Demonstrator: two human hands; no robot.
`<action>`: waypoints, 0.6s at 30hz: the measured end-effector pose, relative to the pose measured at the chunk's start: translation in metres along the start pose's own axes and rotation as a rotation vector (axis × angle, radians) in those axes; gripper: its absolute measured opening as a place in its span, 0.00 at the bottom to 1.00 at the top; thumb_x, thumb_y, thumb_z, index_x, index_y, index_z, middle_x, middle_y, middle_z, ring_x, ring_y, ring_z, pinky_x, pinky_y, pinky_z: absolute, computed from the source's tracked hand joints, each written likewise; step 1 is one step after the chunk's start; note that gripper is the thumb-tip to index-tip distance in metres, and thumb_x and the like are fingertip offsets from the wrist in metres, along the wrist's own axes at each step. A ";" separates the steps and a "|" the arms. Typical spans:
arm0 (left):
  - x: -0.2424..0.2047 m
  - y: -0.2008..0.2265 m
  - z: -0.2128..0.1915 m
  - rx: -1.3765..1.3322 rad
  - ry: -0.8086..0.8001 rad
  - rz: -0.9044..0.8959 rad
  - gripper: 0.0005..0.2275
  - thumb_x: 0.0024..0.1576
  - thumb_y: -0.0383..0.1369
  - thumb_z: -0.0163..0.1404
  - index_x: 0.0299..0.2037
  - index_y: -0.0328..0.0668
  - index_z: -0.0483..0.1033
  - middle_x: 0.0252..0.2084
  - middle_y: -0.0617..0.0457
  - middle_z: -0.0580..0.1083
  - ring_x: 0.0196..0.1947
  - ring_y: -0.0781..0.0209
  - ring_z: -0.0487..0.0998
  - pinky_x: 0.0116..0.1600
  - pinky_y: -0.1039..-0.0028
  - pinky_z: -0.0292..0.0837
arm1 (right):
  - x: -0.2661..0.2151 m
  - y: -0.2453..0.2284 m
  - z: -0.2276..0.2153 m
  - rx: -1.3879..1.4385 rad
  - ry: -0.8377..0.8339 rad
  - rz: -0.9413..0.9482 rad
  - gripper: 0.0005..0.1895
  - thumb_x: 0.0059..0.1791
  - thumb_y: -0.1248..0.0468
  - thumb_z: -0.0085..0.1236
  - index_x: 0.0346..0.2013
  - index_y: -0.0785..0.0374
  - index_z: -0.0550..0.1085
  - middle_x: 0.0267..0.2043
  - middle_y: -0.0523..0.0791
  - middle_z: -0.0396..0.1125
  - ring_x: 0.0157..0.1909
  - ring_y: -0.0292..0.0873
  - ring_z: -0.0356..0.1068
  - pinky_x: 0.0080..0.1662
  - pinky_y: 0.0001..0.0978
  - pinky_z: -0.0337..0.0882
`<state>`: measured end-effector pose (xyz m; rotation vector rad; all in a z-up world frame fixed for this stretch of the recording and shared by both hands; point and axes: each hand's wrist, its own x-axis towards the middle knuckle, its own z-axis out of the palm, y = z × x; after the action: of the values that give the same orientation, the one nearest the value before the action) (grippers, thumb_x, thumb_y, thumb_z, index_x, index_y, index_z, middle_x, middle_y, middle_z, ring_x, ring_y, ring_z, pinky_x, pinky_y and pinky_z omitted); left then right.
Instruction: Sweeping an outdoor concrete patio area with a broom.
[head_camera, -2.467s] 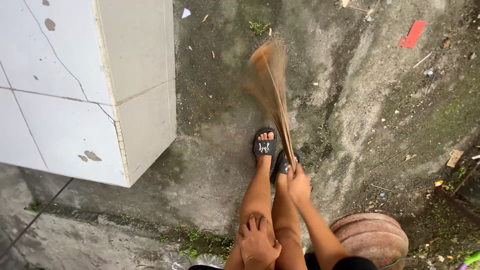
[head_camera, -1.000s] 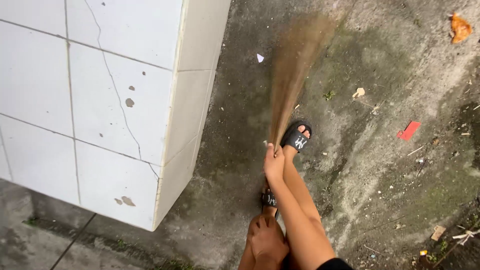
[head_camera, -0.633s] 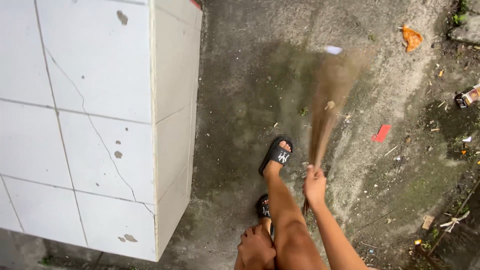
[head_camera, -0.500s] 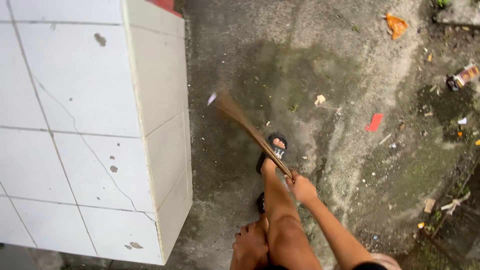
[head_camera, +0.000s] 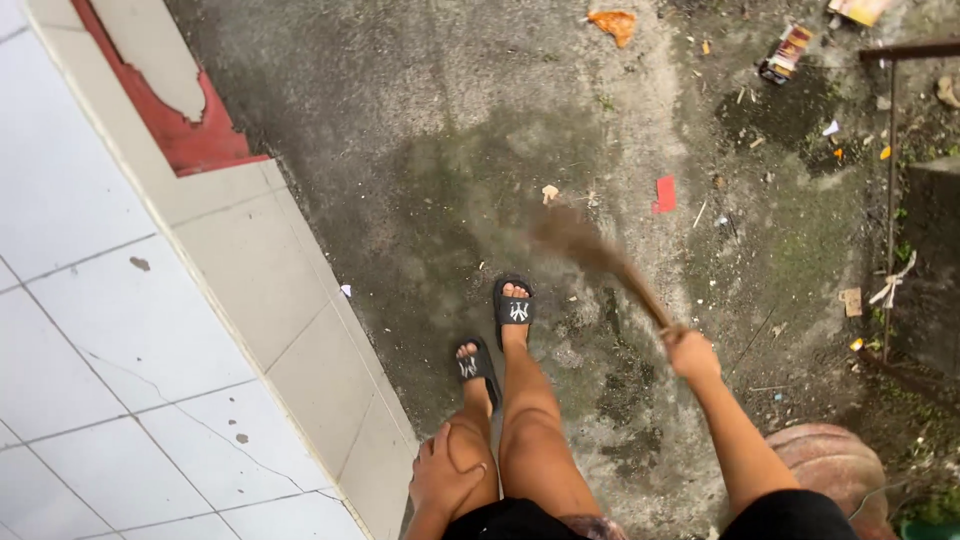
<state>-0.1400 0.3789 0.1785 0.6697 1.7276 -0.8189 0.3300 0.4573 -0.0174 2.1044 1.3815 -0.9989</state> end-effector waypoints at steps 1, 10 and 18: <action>-0.021 0.025 -0.028 0.074 -0.050 -0.065 0.52 0.42 0.55 0.66 0.74 0.73 0.42 0.75 0.52 0.51 0.71 0.38 0.59 0.67 0.44 0.66 | 0.015 0.032 0.021 0.145 0.142 0.111 0.20 0.59 0.49 0.50 0.46 0.65 0.76 0.28 0.53 0.70 0.25 0.45 0.65 0.37 0.51 0.72; -0.029 0.122 -0.066 0.424 0.149 0.058 0.51 0.42 0.54 0.67 0.73 0.70 0.43 0.69 0.48 0.51 0.66 0.38 0.60 0.62 0.47 0.68 | -0.126 -0.067 0.059 2.014 -0.084 1.101 0.14 0.59 0.52 0.42 0.43 0.55 0.73 0.18 0.35 0.54 0.17 0.29 0.49 0.20 0.22 0.53; -0.012 0.215 -0.131 0.718 0.270 0.141 0.49 0.42 0.53 0.66 0.73 0.70 0.46 0.66 0.50 0.55 0.68 0.40 0.59 0.63 0.46 0.66 | 0.076 -0.207 -0.032 2.737 -0.413 0.412 0.14 0.61 0.56 0.44 0.39 0.63 0.69 0.18 0.36 0.53 0.17 0.31 0.52 0.21 0.24 0.56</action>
<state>-0.0463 0.6128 0.1736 1.4184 1.5760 -1.3059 0.1706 0.6102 -0.0481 -0.8370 0.9472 1.4567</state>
